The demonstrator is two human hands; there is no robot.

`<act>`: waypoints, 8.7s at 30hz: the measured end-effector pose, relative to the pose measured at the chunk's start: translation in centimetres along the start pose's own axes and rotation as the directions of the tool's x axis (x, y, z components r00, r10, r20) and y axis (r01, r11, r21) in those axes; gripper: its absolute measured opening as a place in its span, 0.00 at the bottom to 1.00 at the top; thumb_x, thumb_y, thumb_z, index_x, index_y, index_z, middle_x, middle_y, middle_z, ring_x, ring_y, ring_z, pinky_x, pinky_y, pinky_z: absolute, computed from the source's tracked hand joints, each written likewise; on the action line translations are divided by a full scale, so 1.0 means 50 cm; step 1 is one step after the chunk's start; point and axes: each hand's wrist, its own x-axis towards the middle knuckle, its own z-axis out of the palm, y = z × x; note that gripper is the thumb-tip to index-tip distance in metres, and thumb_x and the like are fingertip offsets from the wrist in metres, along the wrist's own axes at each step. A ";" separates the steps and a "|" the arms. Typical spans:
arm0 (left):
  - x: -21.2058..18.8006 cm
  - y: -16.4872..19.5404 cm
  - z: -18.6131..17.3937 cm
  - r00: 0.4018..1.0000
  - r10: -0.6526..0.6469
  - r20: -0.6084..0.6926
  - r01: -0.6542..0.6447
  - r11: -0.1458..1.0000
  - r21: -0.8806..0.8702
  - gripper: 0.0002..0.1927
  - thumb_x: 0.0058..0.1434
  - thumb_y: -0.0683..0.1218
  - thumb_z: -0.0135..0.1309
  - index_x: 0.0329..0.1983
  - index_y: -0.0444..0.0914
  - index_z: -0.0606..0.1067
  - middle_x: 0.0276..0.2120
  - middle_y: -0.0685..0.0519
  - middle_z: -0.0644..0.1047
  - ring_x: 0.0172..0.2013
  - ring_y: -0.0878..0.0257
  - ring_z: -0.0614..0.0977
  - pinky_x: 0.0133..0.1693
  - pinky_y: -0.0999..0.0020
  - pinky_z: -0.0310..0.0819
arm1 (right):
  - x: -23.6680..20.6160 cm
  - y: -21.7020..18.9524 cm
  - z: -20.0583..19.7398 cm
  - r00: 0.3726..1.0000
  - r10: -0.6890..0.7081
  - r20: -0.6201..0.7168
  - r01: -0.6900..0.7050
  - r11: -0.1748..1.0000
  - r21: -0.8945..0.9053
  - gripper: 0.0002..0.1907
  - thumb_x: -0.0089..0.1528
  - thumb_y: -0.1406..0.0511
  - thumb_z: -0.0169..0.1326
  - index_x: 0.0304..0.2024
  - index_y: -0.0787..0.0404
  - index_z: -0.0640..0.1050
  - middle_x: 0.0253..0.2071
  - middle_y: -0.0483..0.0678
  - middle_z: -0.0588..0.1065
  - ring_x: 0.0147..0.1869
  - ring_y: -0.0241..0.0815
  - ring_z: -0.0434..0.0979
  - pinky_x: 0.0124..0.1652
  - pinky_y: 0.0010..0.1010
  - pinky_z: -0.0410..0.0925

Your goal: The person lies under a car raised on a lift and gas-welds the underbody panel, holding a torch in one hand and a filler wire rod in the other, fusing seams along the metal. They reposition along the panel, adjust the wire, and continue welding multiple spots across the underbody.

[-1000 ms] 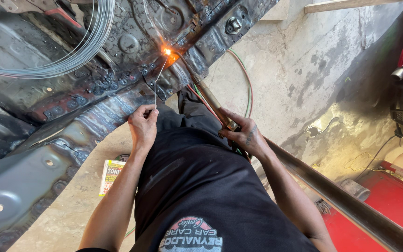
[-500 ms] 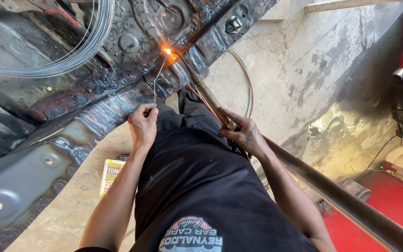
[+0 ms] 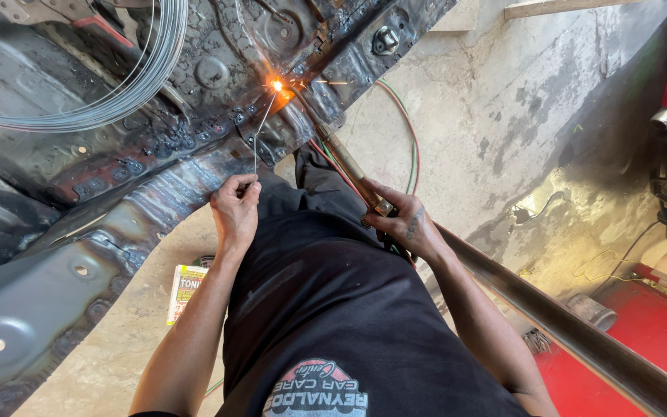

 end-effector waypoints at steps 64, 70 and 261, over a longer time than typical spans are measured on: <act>0.004 0.010 -0.021 0.996 -0.070 0.050 0.071 0.997 -0.011 0.07 0.64 0.40 0.59 0.42 0.31 0.80 0.29 0.53 0.81 0.26 0.70 0.78 0.31 0.74 0.75 | 0.009 -0.021 0.002 1.000 -0.013 -0.008 0.013 1.000 0.013 0.39 0.58 0.66 0.63 0.71 0.46 0.68 0.26 0.41 0.76 0.26 0.29 0.73 0.29 0.25 0.69; 0.006 0.011 -0.020 0.997 -0.068 0.047 0.069 0.997 -0.019 0.07 0.64 0.40 0.59 0.43 0.31 0.80 0.29 0.53 0.81 0.26 0.71 0.78 0.31 0.74 0.74 | 0.011 -0.024 -0.001 1.000 -0.009 -0.011 0.009 1.000 0.015 0.39 0.58 0.66 0.63 0.71 0.46 0.68 0.24 0.41 0.75 0.26 0.30 0.73 0.28 0.26 0.69; 0.025 0.065 -0.008 0.995 -0.071 0.076 0.066 0.996 0.062 0.08 0.63 0.40 0.60 0.43 0.32 0.81 0.29 0.53 0.81 0.30 0.69 0.78 0.35 0.73 0.73 | 0.047 -0.050 -0.041 0.998 -0.068 -0.011 0.069 0.997 0.036 0.39 0.58 0.67 0.62 0.72 0.47 0.67 0.25 0.40 0.75 0.25 0.29 0.72 0.27 0.25 0.68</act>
